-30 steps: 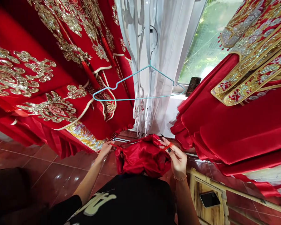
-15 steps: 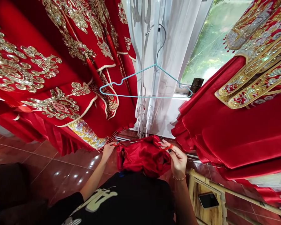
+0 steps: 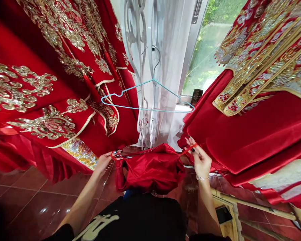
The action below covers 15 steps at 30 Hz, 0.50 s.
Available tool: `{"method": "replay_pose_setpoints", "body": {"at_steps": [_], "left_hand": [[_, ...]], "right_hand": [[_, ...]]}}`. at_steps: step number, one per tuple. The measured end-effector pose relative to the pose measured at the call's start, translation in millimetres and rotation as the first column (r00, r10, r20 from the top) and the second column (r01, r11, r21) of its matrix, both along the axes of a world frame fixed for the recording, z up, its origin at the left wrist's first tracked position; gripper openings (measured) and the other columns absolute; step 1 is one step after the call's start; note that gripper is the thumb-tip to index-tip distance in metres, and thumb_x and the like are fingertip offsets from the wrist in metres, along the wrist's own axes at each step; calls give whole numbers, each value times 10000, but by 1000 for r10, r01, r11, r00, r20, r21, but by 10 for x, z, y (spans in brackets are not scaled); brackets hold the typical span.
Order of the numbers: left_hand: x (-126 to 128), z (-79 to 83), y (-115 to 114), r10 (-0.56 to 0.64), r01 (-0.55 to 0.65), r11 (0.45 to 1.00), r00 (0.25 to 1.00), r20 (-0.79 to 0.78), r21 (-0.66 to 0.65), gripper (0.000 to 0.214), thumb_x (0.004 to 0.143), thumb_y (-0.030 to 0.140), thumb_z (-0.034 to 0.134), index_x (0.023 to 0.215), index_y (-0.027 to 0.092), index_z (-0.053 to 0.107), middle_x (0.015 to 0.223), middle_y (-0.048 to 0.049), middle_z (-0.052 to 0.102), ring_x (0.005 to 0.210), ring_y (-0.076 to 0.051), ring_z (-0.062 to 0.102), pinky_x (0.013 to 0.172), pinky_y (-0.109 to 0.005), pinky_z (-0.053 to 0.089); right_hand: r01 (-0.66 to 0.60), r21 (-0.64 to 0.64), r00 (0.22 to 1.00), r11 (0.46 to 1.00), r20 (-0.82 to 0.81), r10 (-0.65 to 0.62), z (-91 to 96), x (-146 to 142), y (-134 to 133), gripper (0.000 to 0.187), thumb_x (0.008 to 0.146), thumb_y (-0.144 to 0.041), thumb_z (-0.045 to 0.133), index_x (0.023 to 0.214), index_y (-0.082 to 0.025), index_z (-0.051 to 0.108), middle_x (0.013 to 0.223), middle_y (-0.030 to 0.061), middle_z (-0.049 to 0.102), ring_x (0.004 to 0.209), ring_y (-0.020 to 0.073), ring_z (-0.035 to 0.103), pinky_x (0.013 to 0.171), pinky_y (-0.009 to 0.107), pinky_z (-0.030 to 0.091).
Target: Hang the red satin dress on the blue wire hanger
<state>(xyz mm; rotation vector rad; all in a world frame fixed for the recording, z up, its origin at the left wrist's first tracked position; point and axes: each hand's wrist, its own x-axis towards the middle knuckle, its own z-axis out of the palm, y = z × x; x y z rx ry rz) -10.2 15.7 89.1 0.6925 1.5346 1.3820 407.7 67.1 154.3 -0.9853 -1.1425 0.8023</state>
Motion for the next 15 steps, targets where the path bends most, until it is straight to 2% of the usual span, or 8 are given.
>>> {"method": "replay_pose_setpoints", "body": {"at_steps": [3, 5, 7, 10, 12, 15], "left_hand": [[-90, 448, 103, -7, 18, 995, 994, -105, 103, 432, 531, 436, 879, 848, 155, 795, 830, -93, 795, 867, -309, 758, 861, -429, 623], [-79, 728, 170, 64, -23, 972, 983, -173, 233, 397, 609, 459, 831, 860, 153, 796, 848, -97, 795, 832, -308, 763, 780, -435, 651], [-36, 947, 264, 185, -101, 923, 963, -196, 372, 343, 652, 440, 803, 826, 144, 790, 830, -99, 792, 820, -299, 766, 763, -426, 660], [-15, 1137, 475, 336, -217, 820, 932, -138, 530, 283, 685, 397, 782, 824, 150, 780, 813, -77, 792, 822, -266, 767, 824, -421, 651], [-83, 1207, 644, 380, -246, 768, 918, -112, 592, 293, 698, 404, 779, 834, 145, 770, 842, -73, 795, 838, -254, 766, 853, -430, 643], [-285, 1318, 889, 380, -206, 748, 912, -153, 631, 360, 694, 417, 807, 850, 97, 753, 853, -88, 793, 859, -258, 759, 873, -447, 634]], "right_hand": [[30, 108, 983, 994, 179, -49, 206, 309, 262, 377, 859, -373, 698, 1206, -230, 730, 1275, 84, 709, 1181, 302, 678, 1025, 514, 566], [24, 177, 960, 984, 269, -72, 356, 451, 454, 368, 856, -394, 712, 1184, -229, 740, 1263, 85, 715, 1195, 314, 668, 1046, 528, 551], [37, 241, 954, 970, 279, -106, 495, 527, 663, 361, 838, -393, 738, 1161, -231, 749, 1269, 91, 711, 1182, 330, 673, 1057, 550, 538], [39, 306, 978, 951, 182, -98, 652, 551, 988, 412, 755, -402, 811, 1125, -227, 754, 1269, 106, 710, 1141, 348, 693, 1040, 572, 542], [-12, 307, 987, 952, 158, -39, 732, 542, 1171, 468, 677, -402, 861, 1092, -213, 755, 1243, 119, 721, 1134, 353, 695, 1022, 566, 553], [-127, 254, 976, 959, 202, 75, 868, 530, 1317, 498, 614, -378, 894, 1054, -189, 755, 1222, 132, 728, 1131, 351, 697, 1018, 554, 556]]}}
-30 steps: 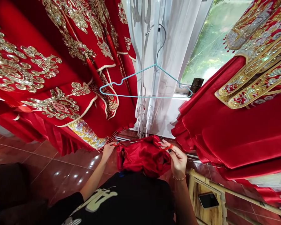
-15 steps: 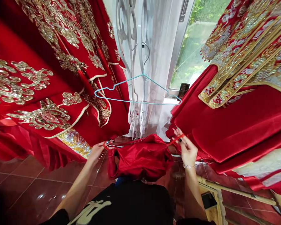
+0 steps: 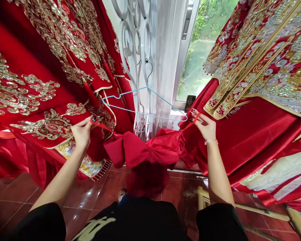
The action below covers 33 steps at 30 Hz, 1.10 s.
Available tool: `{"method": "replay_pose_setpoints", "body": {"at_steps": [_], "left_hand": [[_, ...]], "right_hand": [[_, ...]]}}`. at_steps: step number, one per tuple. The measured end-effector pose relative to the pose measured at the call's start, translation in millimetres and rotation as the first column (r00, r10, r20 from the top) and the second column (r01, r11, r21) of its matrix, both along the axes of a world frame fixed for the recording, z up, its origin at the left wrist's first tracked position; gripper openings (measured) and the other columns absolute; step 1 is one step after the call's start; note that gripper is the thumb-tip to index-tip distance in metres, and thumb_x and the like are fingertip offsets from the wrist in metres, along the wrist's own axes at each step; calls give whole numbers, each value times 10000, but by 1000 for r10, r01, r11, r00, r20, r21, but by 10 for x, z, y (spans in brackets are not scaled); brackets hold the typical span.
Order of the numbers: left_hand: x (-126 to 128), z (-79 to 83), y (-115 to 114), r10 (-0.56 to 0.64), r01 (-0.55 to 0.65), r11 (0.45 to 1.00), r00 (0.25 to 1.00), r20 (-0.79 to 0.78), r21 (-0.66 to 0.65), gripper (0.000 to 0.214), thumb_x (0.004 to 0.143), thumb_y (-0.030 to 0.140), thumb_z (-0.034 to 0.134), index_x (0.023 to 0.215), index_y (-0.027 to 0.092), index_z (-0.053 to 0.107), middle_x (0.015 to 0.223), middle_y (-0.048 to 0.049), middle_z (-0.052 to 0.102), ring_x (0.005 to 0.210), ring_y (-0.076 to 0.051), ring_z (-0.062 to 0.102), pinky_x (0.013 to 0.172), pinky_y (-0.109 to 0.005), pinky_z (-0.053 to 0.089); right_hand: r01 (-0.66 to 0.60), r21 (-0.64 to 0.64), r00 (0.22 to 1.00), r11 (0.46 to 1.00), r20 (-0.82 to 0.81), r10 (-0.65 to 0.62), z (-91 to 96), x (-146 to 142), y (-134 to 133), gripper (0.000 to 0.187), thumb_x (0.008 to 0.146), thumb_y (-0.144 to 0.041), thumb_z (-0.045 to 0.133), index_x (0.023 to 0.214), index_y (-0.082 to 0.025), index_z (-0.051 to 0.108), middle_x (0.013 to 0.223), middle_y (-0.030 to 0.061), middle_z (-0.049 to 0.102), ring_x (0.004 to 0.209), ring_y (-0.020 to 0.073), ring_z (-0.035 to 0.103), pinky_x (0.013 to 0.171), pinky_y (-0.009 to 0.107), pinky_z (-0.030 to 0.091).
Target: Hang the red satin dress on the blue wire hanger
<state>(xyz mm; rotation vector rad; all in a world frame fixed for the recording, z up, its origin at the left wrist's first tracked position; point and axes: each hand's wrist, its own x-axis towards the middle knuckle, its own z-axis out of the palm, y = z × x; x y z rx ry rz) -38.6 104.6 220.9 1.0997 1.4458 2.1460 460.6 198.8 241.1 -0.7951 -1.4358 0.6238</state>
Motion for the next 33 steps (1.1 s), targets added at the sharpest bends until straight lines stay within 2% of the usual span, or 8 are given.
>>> {"method": "replay_pose_setpoints", "body": {"at_steps": [4, 9, 14, 20, 26, 28, 30, 33], "left_hand": [[-201, 220, 248, -45, 45, 999, 999, 15, 11, 348, 761, 299, 791, 938, 9, 718, 806, -95, 777, 860, -254, 753, 887, -482, 619], [-107, 411, 387, -54, 54, 999, 998, 31, 5, 202, 853, 161, 676, 945, -19, 692, 873, -123, 778, 905, -243, 751, 901, -472, 603], [28, 405, 376, -75, 75, 997, 996, 51, 13, 155, 836, 111, 648, 922, -7, 701, 822, -95, 779, 821, -215, 750, 902, -474, 601], [46, 373, 314, -63, 64, 998, 996, 55, -5, 164, 759, 222, 702, 828, 74, 719, 788, -80, 771, 820, -229, 760, 869, -432, 620], [70, 389, 319, -77, 76, 997, 997, -27, -32, 230, 720, 338, 738, 827, 135, 739, 839, -94, 775, 914, -268, 756, 873, -402, 621], [82, 399, 297, -77, 76, 996, 996, -45, -38, 247, 711, 363, 756, 825, 145, 743, 825, -89, 775, 899, -265, 757, 874, -401, 621], [97, 400, 258, -77, 74, 996, 994, -76, -43, 262, 698, 385, 771, 810, 150, 745, 797, -78, 775, 862, -253, 758, 877, -396, 619], [119, 379, 198, -72, 65, 996, 987, -142, -56, 264, 663, 384, 798, 762, 145, 748, 751, -72, 773, 801, -243, 755, 868, -386, 617]], "right_hand": [[-121, -80, 986, 989, 106, 129, 274, -51, -18, 496, 617, -375, 895, 1054, -182, 761, 1195, 121, 741, 1112, 332, 708, 1034, 519, 554], [-201, -165, 917, 966, 315, 245, 562, -247, 14, 498, 652, -396, 869, 1088, -178, 768, 1146, 107, 760, 1118, 315, 706, 1038, 496, 553], [-217, -225, 900, 950, 330, 283, 507, -331, 150, 561, 603, -451, 882, 1066, -155, 773, 1124, 130, 764, 1066, 321, 725, 1029, 534, 546], [-224, -221, 949, 949, 174, 265, 309, -175, 206, 571, 554, -463, 909, 1004, -141, 772, 1079, 143, 773, 1049, 322, 729, 1026, 553, 539], [-269, -214, 918, 939, 238, 317, 496, -396, 250, 486, 585, -384, 894, 994, -153, 769, 1057, 105, 774, 1012, 281, 731, 980, 472, 571], [-325, -239, 876, 915, 288, 386, 623, -500, 258, 484, 596, -372, 881, 1013, -160, 758, 1056, 89, 770, 957, 240, 731, 927, 409, 586], [-344, -281, 824, 896, 367, 431, 725, -568, 265, 462, 584, -369, 881, 971, -157, 747, 951, 67, 771, 802, 189, 718, 774, 330, 595], [-247, -282, 793, 927, 491, 361, 786, -599, 254, 340, 651, -407, 837, 844, -155, 715, 643, -12, 670, 518, 103, 572, 520, 238, 470]]}}
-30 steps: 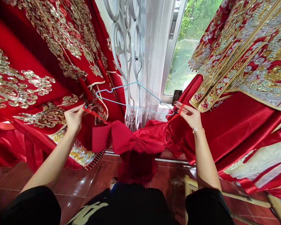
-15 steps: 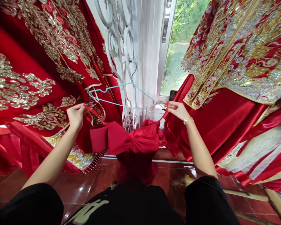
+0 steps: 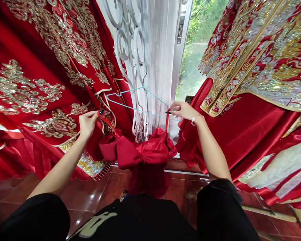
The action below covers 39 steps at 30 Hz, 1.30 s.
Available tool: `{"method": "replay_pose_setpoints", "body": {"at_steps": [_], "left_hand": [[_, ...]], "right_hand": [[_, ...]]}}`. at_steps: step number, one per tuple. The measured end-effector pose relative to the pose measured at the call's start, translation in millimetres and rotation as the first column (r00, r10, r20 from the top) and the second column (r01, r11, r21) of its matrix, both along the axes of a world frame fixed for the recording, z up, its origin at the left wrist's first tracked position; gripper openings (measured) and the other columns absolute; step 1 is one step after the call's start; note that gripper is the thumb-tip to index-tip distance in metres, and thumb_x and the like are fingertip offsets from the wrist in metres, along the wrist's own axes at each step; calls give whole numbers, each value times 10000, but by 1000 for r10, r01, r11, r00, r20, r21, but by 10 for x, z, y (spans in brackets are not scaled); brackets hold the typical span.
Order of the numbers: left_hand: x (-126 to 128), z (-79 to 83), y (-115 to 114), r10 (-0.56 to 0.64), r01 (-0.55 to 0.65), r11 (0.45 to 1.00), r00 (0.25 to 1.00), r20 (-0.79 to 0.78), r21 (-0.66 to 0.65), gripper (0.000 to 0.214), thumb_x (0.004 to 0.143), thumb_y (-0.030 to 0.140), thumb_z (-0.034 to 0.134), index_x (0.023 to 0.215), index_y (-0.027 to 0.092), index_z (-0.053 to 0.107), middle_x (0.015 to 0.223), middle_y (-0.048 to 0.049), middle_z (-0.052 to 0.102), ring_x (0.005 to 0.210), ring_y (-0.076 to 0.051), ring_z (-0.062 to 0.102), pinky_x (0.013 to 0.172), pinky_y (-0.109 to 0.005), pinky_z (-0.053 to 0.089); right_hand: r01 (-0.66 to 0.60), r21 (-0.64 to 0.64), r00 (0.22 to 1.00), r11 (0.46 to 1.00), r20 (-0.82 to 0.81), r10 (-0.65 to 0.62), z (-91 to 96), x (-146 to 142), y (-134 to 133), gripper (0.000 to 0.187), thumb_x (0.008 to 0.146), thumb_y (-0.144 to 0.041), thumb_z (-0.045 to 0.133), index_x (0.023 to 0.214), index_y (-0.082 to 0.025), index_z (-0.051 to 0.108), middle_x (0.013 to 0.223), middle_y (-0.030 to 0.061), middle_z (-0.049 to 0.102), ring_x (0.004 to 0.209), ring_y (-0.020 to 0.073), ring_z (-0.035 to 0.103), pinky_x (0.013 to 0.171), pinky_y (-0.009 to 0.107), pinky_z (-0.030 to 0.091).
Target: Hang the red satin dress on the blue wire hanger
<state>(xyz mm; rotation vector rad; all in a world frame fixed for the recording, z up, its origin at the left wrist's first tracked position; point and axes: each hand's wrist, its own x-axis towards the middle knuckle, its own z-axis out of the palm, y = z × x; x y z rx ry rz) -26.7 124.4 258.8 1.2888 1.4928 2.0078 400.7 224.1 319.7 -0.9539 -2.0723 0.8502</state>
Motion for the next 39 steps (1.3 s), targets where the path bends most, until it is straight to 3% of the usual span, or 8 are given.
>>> {"method": "replay_pose_setpoints", "body": {"at_steps": [8, 18, 25, 28, 30, 33, 35, 39], "left_hand": [[-83, 11, 11, 60, -60, 998, 998, 0, -1, 278, 687, 340, 763, 835, 105, 778, 832, -94, 794, 824, -233, 749, 851, -360, 596], [124, 366, 38, -96, 104, 995, 933, -347, 3, 277, 780, 388, 704, 817, 128, 791, 888, -106, 798, 896, -261, 739, 867, -371, 571], [274, 747, 317, -424, 373, 904, 733, -531, -208, 184, 827, 233, 601, 867, 132, 748, 851, -80, 773, 849, -212, 726, 902, -379, 566], [116, 970, 157, -524, 378, 851, 566, -636, -365, 318, 767, 166, 640, 1074, 163, 720, 1118, -98, 746, 976, -221, 711, 969, -406, 549], [78, 1037, -122, -443, 345, 893, 551, -707, -291, 478, 760, 157, 652, 1235, 208, 658, 1316, -87, 668, 1173, -243, 645, 1073, -429, 489], [209, 854, -585, -241, 291, 956, 687, -686, -44, 447, 898, 187, 497, 1336, 229, 579, 1386, -76, 615, 1264, -230, 588, 1137, -449, 435], [360, 555, -778, -304, 309, 943, 652, -694, -122, 364, 941, 216, 440, 1250, 225, 631, 1295, -72, 666, 1208, -227, 618, 1115, -447, 453], [565, -135, -862, -699, 436, 715, 478, -532, -546, 296, 932, 316, 474, 1111, 189, 672, 1206, -100, 700, 1151, -243, 641, 1057, -418, 483]], "right_hand": [[54, 363, 998, 930, 0, -58, -37, 153, -27, 406, 714, -597, 747, 834, -212, 799, 666, 19, 636, 611, 134, 514, 615, 288, 417], [-9, 323, 995, 946, 95, -23, 28, 268, 229, 640, 665, -803, 673, 790, -188, 798, 654, 43, 577, 587, 142, 482, 557, 307, 383], [12, 358, 997, 934, 72, -40, -90, 231, 224, 534, 734, -712, 680, 828, -199, 797, 710, 49, 599, 661, 171, 518, 616, 334, 437], [-24, 346, 989, 938, 143, -28, -117, 211, 160, 446, 786, -612, 667, 940, -213, 795, 774, 51, 609, 692, 179, 540, 691, 357, 495], [-7, 374, 988, 927, 145, -51, -170, 216, 88, 436, 793, -530, 676, 1095, -227, 761, 915, 67, 633, 826, 213, 600, 832, 404, 526], [191, 472, 981, 861, -72, -178, -370, 269, 5, 586, 759, -454, 717, 1309, -272, 631, 1234, 89, 576, 1163, 272, 575, 1054, 463, 456], [416, 441, 900, 795, -323, -292, -592, 322, 2, 619, 767, -444, 699, 1348, -285, 558, 1352, 90, 513, 1208, 264, 561, 1065, 457, 456], [646, 107, 718, 756, -420, -555, -1178, 395, 73, 392, 882, -429, 432, 1195, -222, 548, 1265, 118, 572, 975, 202, 626, 915, 413, 530]]}}
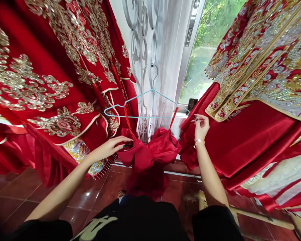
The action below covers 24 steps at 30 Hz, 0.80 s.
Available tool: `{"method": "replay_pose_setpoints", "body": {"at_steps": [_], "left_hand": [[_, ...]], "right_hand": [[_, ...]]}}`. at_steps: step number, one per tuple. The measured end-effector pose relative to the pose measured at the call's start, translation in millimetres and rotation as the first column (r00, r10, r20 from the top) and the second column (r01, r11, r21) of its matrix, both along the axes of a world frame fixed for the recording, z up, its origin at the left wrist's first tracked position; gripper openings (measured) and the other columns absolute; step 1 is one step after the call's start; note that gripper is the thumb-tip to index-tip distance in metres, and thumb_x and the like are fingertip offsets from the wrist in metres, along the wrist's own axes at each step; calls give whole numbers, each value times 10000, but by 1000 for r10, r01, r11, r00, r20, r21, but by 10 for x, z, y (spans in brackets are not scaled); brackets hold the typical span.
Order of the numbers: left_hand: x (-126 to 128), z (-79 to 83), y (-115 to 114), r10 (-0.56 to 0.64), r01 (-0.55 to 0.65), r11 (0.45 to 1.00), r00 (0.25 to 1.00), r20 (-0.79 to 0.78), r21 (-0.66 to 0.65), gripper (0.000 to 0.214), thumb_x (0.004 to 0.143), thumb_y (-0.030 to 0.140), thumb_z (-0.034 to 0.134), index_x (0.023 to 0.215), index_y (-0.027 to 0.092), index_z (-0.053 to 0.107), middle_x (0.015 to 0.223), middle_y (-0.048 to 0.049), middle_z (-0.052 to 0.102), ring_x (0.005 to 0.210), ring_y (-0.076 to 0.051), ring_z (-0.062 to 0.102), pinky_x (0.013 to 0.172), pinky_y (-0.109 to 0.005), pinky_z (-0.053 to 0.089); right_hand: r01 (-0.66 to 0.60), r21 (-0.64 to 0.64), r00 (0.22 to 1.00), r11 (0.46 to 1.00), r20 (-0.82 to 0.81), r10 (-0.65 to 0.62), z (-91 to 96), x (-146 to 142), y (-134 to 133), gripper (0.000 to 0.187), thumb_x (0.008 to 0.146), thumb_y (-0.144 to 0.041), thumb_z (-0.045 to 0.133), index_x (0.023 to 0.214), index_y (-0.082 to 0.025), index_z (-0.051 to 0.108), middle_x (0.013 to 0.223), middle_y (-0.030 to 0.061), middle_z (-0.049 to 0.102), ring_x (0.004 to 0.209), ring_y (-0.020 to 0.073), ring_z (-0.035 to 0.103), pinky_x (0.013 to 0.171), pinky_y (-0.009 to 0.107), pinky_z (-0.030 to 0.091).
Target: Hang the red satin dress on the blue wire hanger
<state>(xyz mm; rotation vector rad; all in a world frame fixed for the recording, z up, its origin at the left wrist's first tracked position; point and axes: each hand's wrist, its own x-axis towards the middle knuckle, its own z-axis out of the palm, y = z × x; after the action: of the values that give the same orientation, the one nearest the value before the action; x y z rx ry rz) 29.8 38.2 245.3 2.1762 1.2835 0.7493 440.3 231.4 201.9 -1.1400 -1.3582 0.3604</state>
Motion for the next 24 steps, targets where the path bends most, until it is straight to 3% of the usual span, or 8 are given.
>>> {"method": "replay_pose_setpoints", "body": {"at_steps": [2, 4, 9, 11, 14, 17, 20, 24], "left_hand": [[20, -237, 4, -24, 29, 985, 999, 32, -171, 300, 917, 355, 491, 1083, 173, 661, 1156, -103, 710, 1082, -235, 657, 1003, -390, 500], [6, -363, -2, -14, 30, 963, 998, 59, -267, 281, 886, 375, 526, 1034, 171, 650, 1090, -86, 712, 1006, -223, 654, 943, -364, 506], [-40, -372, -29, 10, 15, 939, 997, 72, -344, 181, 811, 357, 559, 838, 178, 573, 875, -22, 625, 844, -182, 571, 817, -312, 473], [-60, -349, -40, 8, 15, 939, 998, 66, -344, 182, 811, 364, 555, 800, 185, 525, 834, -1, 571, 799, -162, 528, 781, -290, 451], [-134, -348, -69, 47, -43, 948, 999, 7, -315, 238, 834, 406, 538, 750, 202, 448, 764, 26, 504, 730, -142, 469, 724, -264, 423], [-252, -386, -110, 164, -182, 968, 980, -114, -170, 235, 834, 412, 524, 737, 209, 455, 732, 21, 497, 761, -165, 464, 740, -273, 424], [-350, -429, -141, 248, -252, 968, 954, -168, -6, 174, 820, 363, 497, 730, 215, 485, 740, -2, 542, 843, -199, 489, 837, -319, 447], [-374, -451, -166, 248, -239, 969, 953, -174, 68, 115, 813, 333, 504, 772, 229, 531, 772, -8, 591, 892, -214, 534, 912, -364, 467]], "right_hand": [[-50, -190, 996, 981, 66, 63, -301, -8, 15, 302, 832, -396, 460, 1022, -207, 601, 1103, 113, 639, 881, 197, 625, 851, 392, 537], [-119, -331, 975, 936, 140, 174, -566, -46, 1, 195, 709, -331, 593, 859, -212, 629, 912, 77, 666, 797, 197, 615, 801, 375, 531], [-169, -561, 901, 810, 244, 358, -980, -160, -49, 159, 537, -191, 656, 631, -222, 533, 612, -33, 565, 616, 159, 525, 651, 308, 468], [-149, -581, 890, 801, 274, 364, -1030, -157, -42, 183, 537, -169, 614, 600, -234, 455, 574, -54, 501, 591, 149, 475, 615, 289, 424], [-96, -543, 895, 834, 320, 311, -1000, -76, -36, 227, 541, -144, 570, 632, -245, 388, 645, -50, 461, 643, 155, 440, 652, 293, 392], [-57, -484, 900, 873, 353, 254, -910, 55, -82, 247, 561, -143, 561, 697, -248, 384, 742, -32, 437, 700, 166, 415, 695, 308, 374], [-136, -466, 894, 874, 322, 311, -852, 162, -169, 235, 598, -173, 561, 765, -249, 415, 771, -31, 432, 716, 171, 423, 706, 310, 379], [-239, -491, 885, 838, 244, 396, -873, 229, -275, 194, 607, -254, 580, 669, -244, 396, 752, -27, 426, 713, 169, 439, 724, 320, 413]]}}
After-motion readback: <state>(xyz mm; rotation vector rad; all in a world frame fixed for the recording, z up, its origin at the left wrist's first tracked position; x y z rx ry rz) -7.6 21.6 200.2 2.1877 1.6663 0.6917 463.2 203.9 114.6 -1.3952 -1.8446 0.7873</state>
